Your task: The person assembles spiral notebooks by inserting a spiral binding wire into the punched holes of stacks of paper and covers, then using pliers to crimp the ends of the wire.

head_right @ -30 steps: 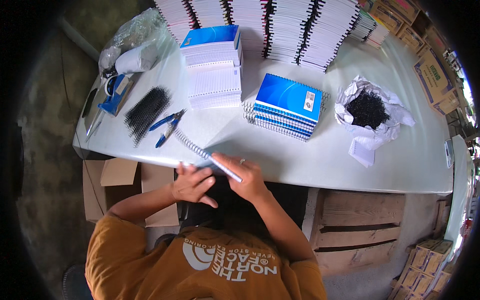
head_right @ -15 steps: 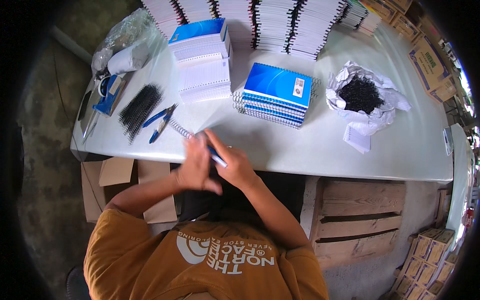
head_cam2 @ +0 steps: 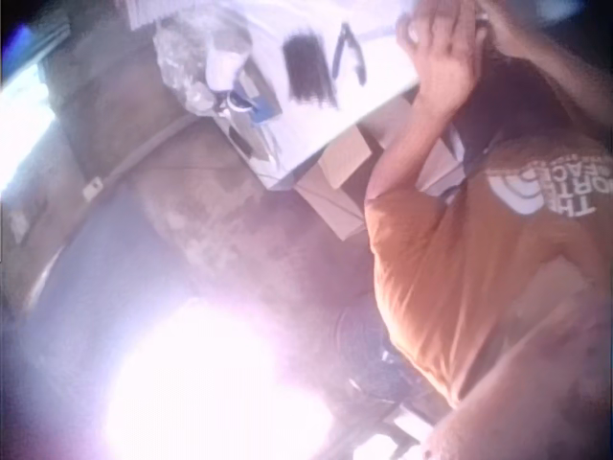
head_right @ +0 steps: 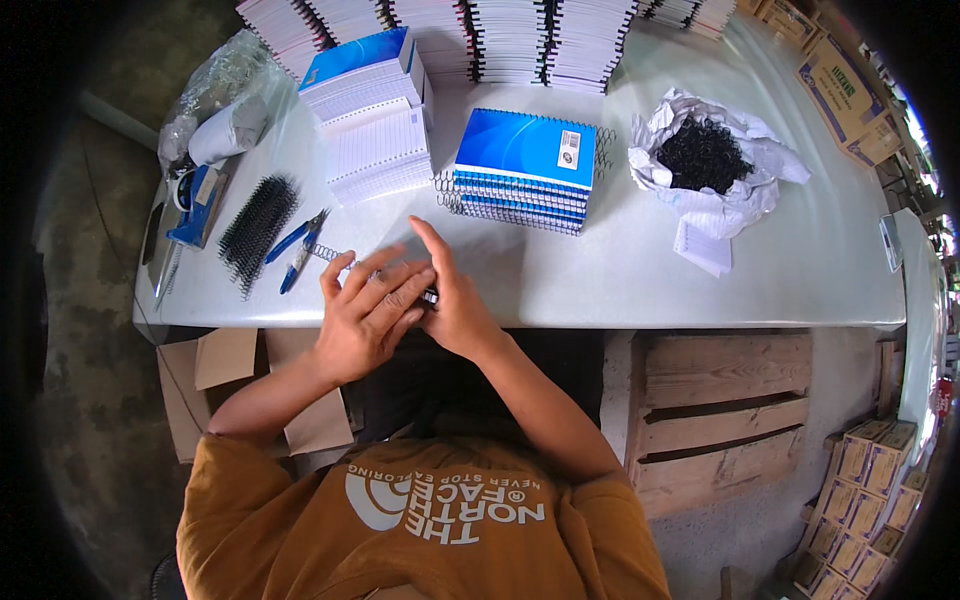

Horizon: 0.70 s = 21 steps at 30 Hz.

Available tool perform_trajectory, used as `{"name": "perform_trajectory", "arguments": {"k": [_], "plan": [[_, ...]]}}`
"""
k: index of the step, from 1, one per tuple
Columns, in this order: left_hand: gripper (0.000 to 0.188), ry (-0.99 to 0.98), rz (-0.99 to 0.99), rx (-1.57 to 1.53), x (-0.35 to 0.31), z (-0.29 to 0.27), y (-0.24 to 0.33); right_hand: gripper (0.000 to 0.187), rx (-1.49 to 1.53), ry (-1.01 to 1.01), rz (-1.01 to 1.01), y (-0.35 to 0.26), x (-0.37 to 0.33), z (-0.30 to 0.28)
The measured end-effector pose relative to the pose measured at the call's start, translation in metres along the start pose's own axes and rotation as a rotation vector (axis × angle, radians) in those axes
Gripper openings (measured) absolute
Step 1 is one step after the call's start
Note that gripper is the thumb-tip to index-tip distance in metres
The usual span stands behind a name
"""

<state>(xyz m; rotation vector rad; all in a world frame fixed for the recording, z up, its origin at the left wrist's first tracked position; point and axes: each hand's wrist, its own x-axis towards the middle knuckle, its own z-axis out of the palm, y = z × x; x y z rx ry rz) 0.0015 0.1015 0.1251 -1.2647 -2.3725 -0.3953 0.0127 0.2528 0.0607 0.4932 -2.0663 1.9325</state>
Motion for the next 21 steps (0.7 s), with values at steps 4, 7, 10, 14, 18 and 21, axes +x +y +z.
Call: {"name": "perform_trajectory", "arguments": {"k": [4,7,10,14,18,21], "plan": [[0.032,-0.165,-0.034,-0.259,0.025,-0.017,-0.010,0.092,0.026,-0.012,0.010,0.003,0.002,0.000],[0.027,-0.259,-0.056,-0.316,0.039,-0.028,-0.008,0.092,0.052,-0.001,-0.013,0.006,0.002,0.000],[0.025,-0.219,0.003,-0.238,0.040,-0.023,-0.007,0.087,0.037,0.012,-0.016,0.004,0.002,0.001],[0.025,-0.239,0.120,-0.154,0.045,-0.022,-0.011,0.080,-0.229,-0.010,-0.153,0.007,0.004,-0.003],[0.027,-0.229,0.162,-0.082,0.052,-0.028,-0.011,0.071,-0.167,-0.015,-0.088,0.001,0.003,-0.003],[0.027,-0.129,0.159,-0.090,0.060,-0.030,-0.008,0.062,0.027,0.080,-0.037,-0.007,0.003,-0.007]]}}
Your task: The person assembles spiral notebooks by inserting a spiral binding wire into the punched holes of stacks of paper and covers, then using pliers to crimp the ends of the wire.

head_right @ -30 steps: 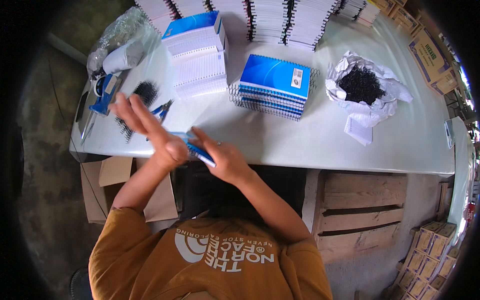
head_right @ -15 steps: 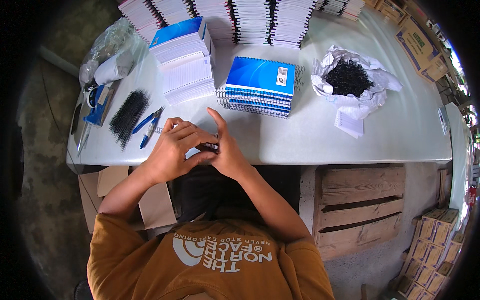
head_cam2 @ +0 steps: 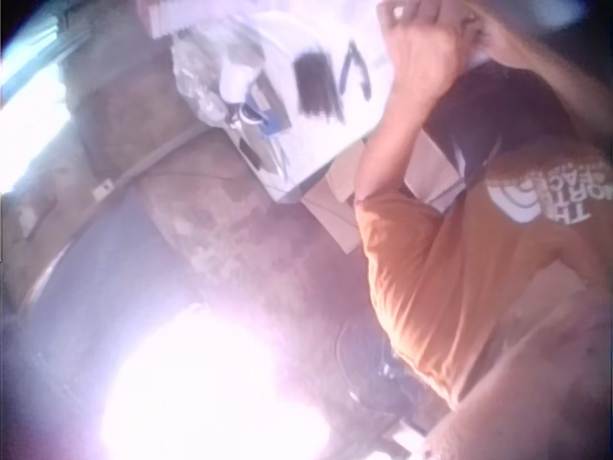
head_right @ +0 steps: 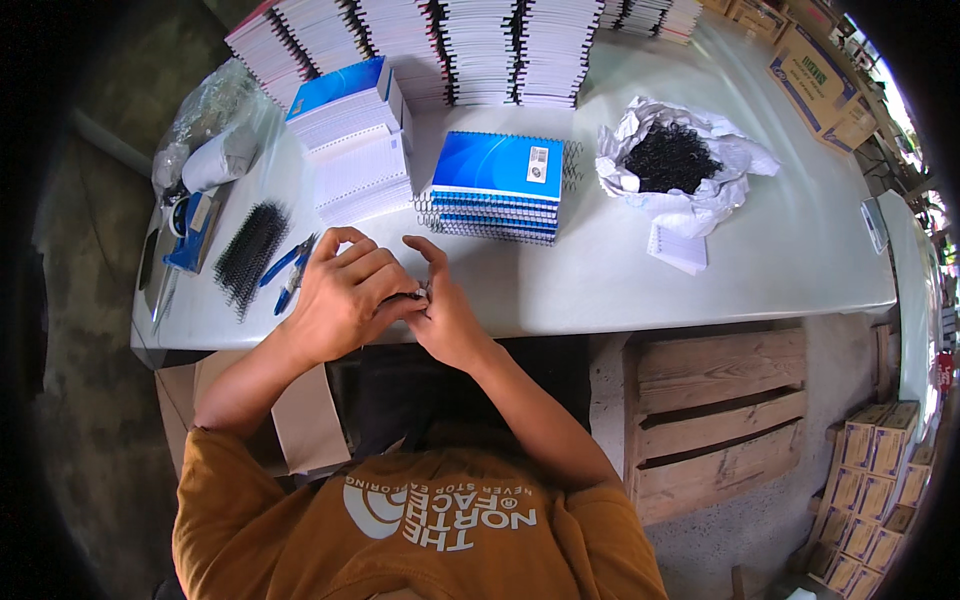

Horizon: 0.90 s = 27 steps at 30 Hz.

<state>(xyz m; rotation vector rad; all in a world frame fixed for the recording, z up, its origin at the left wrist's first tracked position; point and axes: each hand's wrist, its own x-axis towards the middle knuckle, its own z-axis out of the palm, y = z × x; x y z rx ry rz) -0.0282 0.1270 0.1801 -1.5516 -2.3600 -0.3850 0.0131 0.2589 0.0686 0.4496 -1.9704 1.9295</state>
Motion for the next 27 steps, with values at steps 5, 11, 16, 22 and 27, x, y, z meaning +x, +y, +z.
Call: {"name": "perform_trajectory", "arguments": {"k": [5,11,16,22,27], "plan": [[0.026,0.420,-0.130,0.067,0.054,-0.019,-0.017,0.027,-0.095,0.368,-0.391,-0.037,0.036,-0.065],[0.030,0.433,-0.168,-0.080,0.052,0.085,-0.051,0.032,-0.443,0.085,-0.148,-0.008,0.061,-0.149],[0.044,0.459,-0.443,-0.039,0.037,0.051,-0.073,0.055,-0.355,0.293,-0.253,-0.022,0.039,-0.130],[0.036,-0.041,-0.450,0.085,-0.015,0.040,-0.125,0.040,-0.264,0.317,-0.438,-0.024,0.028,-0.079],[0.034,-0.201,-0.458,0.114,0.011,0.011,-0.130,0.035,-0.236,-0.005,-0.102,-0.011,0.016,-0.020]]}}
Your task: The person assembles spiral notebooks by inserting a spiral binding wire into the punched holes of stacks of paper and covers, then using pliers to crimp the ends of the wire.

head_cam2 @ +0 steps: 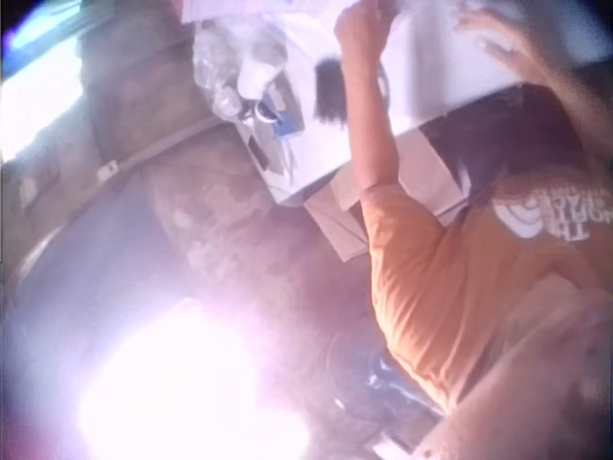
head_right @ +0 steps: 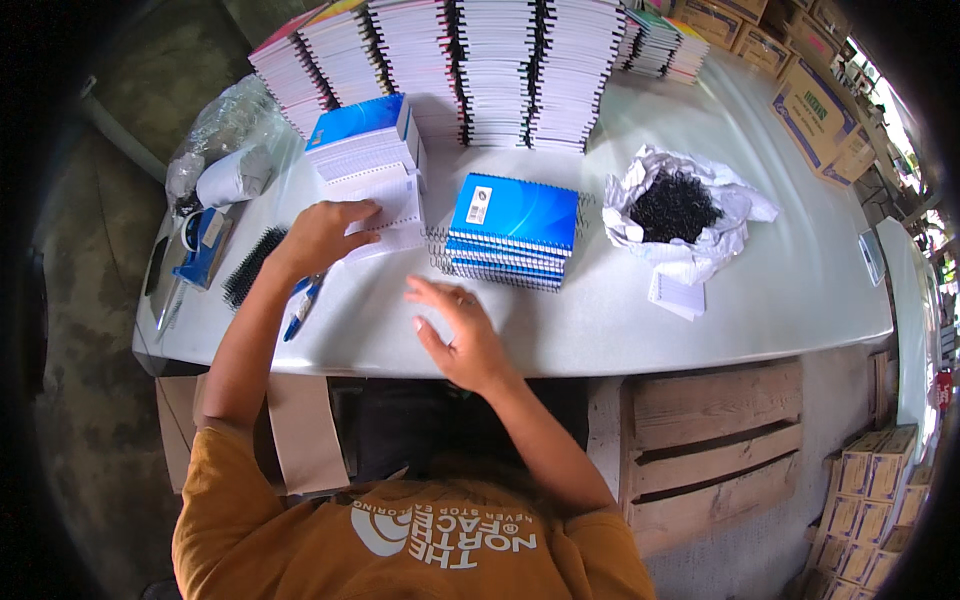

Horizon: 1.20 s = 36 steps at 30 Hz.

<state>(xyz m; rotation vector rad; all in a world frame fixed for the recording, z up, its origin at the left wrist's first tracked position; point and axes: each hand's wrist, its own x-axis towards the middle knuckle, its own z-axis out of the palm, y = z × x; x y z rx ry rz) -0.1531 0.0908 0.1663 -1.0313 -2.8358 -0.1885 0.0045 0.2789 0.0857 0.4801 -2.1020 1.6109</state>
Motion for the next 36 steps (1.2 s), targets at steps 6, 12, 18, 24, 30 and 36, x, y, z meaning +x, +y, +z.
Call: {"name": "perform_trajectory", "arguments": {"k": [6,12,18,24,30,36], "plan": [[0.044,0.468,0.139,0.121,0.046,-0.027,-0.066,0.032,-0.047,-0.150,0.106,0.014,-0.006,0.016],[0.034,0.113,-0.047,0.041,0.069,-0.044,-0.058,0.030,-0.059,-0.146,0.171,0.015,-0.007,0.012],[0.042,-0.068,-0.065,-0.207,0.087,-0.064,-0.070,0.029,-0.089,-0.167,0.175,0.015,-0.006,0.013],[0.044,-0.116,-0.037,-0.342,0.096,-0.062,-0.085,0.028,-0.089,-0.171,0.190,0.015,-0.005,0.014],[0.044,-0.125,-0.087,-0.380,0.095,-0.060,-0.088,0.027,-0.091,-0.177,0.189,0.013,-0.005,0.012],[0.033,-0.075,-0.095,-0.295,0.092,-0.062,-0.083,0.028,-0.054,-0.169,0.210,0.011,-0.002,0.009]]}}
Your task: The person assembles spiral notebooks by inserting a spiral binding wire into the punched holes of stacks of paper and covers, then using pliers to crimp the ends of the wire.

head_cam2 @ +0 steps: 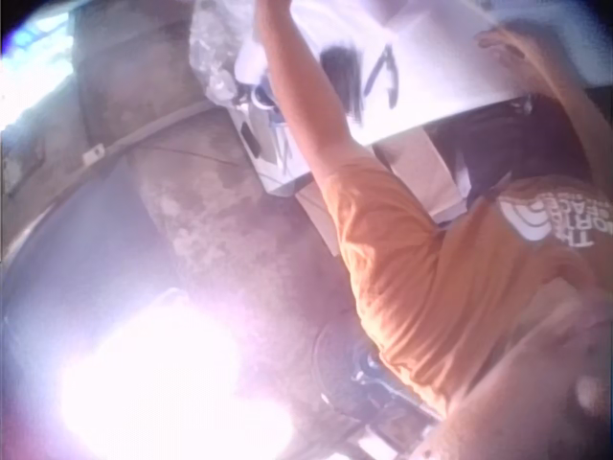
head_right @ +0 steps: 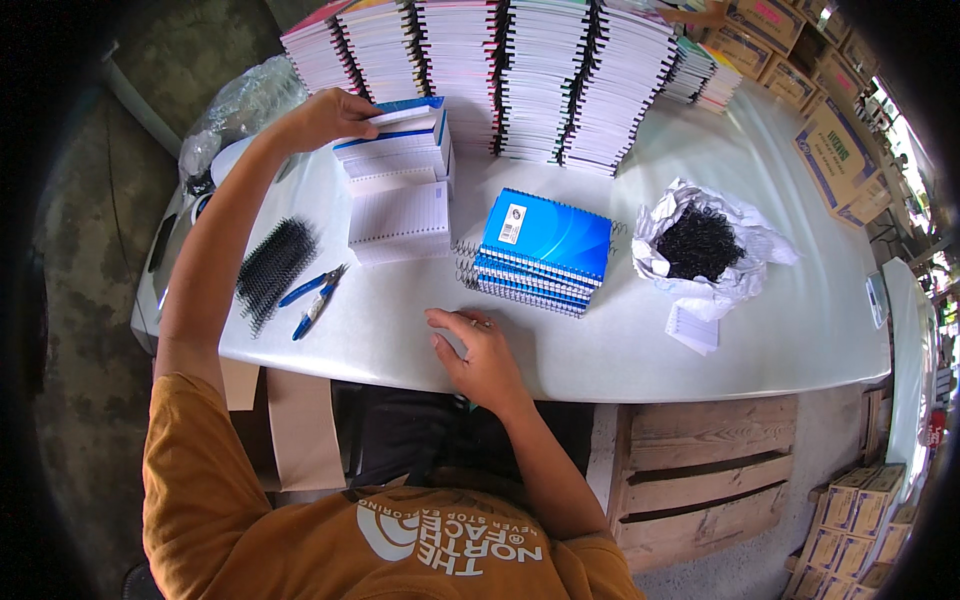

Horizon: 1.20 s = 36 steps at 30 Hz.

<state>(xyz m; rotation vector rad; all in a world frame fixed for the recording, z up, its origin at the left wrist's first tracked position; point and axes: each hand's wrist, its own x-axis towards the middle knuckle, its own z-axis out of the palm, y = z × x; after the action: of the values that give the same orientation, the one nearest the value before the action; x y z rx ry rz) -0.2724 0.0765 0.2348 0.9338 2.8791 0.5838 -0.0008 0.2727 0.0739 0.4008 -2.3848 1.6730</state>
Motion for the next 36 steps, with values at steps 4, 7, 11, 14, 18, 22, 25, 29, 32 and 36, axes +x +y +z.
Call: {"name": "perform_trajectory", "arguments": {"k": [4,7,11,14,18,22,25,29,32,36], "plan": [[0.025,0.229,0.059,0.097,-0.007,-0.009,-0.012,0.030,0.075,-0.025,0.026,0.004,0.002,0.001],[0.018,0.873,0.222,0.182,-0.041,0.001,0.026,0.034,0.301,0.016,0.110,0.004,0.002,-0.006],[0.013,0.477,0.682,0.565,-0.149,0.070,0.088,0.044,1.437,-0.045,0.378,-0.005,0.004,-0.034],[0.037,0.279,0.652,0.360,-0.197,0.105,0.107,0.042,0.966,0.098,0.431,-0.014,0.004,-0.032],[0.062,0.458,0.034,-0.481,-0.214,0.133,0.081,0.044,0.547,0.044,0.037,-0.034,0.013,-0.032],[0.038,0.274,-0.158,-0.989,-0.210,0.183,0.073,0.047,0.679,-0.027,0.096,-0.003,0.018,-0.012],[0.026,0.378,-0.119,-0.538,-0.215,0.186,0.060,0.051,0.420,-0.011,0.014,-0.001,0.016,-0.012],[0.022,0.462,-0.210,0.179,-0.199,0.113,-0.010,0.045,0.478,0.095,0.045,0.000,0.010,-0.009],[0.030,0.523,-0.471,0.513,-0.207,0.114,-0.061,0.028,0.486,-0.083,0.050,0.016,0.010,-0.006],[0.032,0.457,-0.494,0.308,-0.203,0.098,-0.066,0.014,0.496,-0.111,0.064,0.012,0.014,-0.008]]}}
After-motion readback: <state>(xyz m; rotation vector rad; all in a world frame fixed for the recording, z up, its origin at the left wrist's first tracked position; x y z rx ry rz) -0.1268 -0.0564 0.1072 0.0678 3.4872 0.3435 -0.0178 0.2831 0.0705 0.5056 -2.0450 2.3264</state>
